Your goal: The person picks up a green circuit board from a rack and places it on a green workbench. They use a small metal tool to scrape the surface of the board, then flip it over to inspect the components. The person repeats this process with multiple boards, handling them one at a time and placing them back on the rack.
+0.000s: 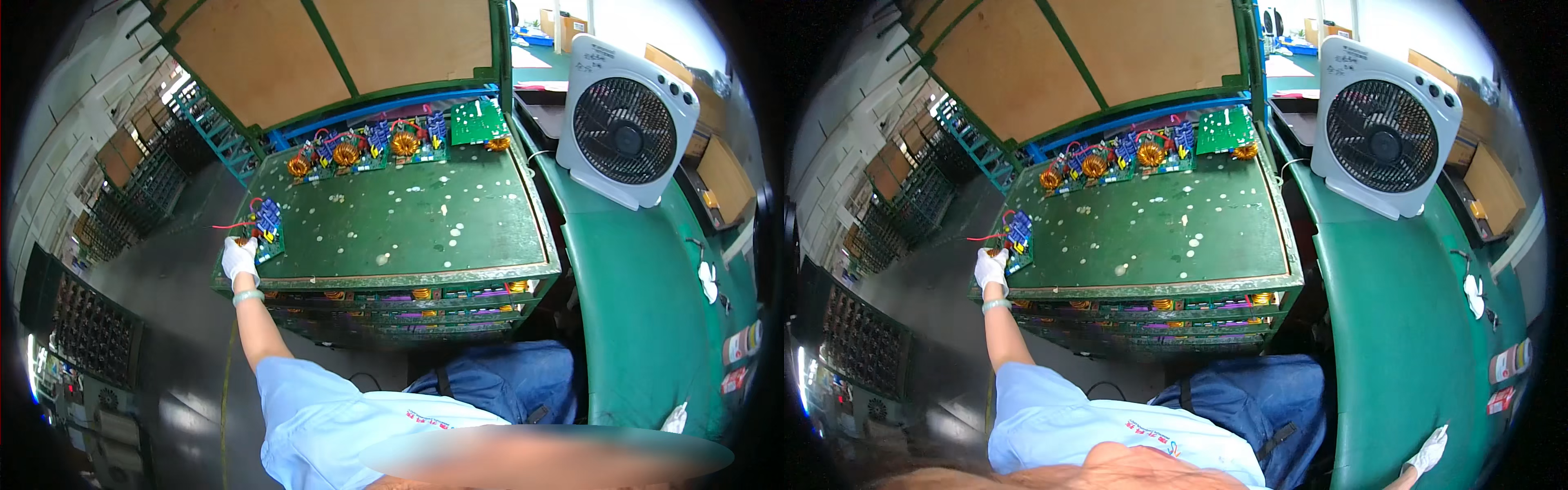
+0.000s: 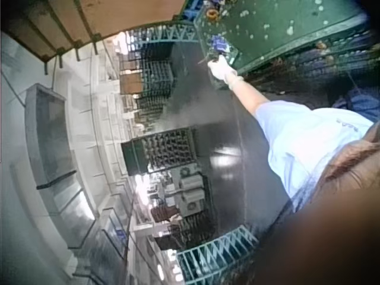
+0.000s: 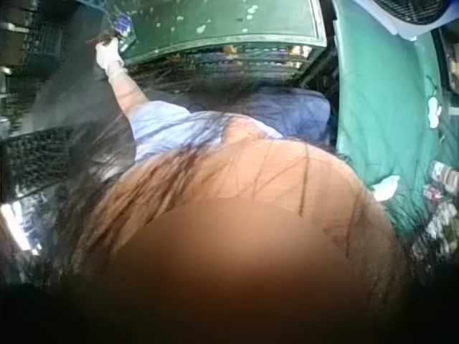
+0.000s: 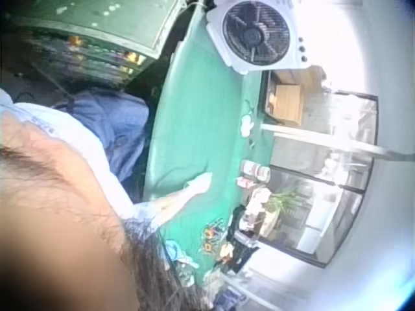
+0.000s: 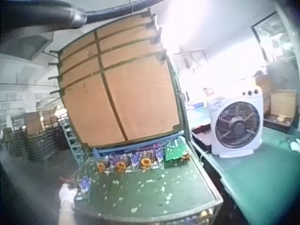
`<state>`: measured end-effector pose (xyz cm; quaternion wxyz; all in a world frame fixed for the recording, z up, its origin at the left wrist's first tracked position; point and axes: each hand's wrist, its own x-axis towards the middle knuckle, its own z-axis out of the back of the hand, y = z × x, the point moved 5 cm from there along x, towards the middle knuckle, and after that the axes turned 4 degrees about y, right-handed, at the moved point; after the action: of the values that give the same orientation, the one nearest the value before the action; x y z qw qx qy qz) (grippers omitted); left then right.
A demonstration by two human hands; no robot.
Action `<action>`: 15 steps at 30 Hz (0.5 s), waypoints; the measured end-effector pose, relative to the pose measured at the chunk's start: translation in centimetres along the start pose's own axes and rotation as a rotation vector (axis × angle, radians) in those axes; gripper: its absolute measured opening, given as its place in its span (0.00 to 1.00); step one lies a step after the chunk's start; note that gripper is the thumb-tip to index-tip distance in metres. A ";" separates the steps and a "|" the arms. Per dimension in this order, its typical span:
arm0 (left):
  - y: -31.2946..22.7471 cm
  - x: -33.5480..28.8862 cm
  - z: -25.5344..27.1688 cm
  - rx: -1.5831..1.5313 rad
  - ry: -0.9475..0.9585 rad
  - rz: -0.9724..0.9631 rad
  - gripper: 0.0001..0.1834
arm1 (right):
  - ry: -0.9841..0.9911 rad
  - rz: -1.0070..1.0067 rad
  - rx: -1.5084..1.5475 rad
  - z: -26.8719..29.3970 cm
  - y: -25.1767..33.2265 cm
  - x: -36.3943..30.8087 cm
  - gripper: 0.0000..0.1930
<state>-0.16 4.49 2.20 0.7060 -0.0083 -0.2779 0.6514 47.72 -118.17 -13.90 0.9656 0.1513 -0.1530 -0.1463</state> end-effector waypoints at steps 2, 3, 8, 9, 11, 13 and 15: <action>3.3 0.0 -3.1 -0.063 -0.010 0.020 0.30 | -0.115 0.110 -0.082 2.6 -0.3 3.1 0.18; 1.8 4.3 -2.8 -0.081 -0.027 0.007 0.30 | -0.051 0.031 -0.087 -0.2 -1.2 0.9 0.17; 0.0 16.0 -3.6 -0.088 0.011 0.050 0.33 | 0.203 -0.129 -0.100 -5.2 5.4 -5.1 0.11; -0.5 16.8 -4.1 -0.046 0.012 0.085 0.33 | 0.228 -0.129 -0.105 -4.5 7.4 -5.7 0.11; -1.7 19.0 -6.1 -0.096 0.025 0.113 0.32 | 0.271 -0.208 -0.198 -2.7 10.4 -7.2 0.08; -1.4 19.9 -8.2 -0.127 0.034 0.139 0.32 | 0.350 -0.264 -0.435 -1.2 13.2 -5.9 0.07; -5.1 20.7 -8.0 -0.154 0.034 0.128 0.31 | 0.357 -0.214 -0.459 -0.3 15.5 -7.7 0.09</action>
<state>7.71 25.66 5.27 0.6647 -0.0912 -0.3139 0.6718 44.48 -101.45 -10.84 0.9652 -0.0321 0.0730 -0.2492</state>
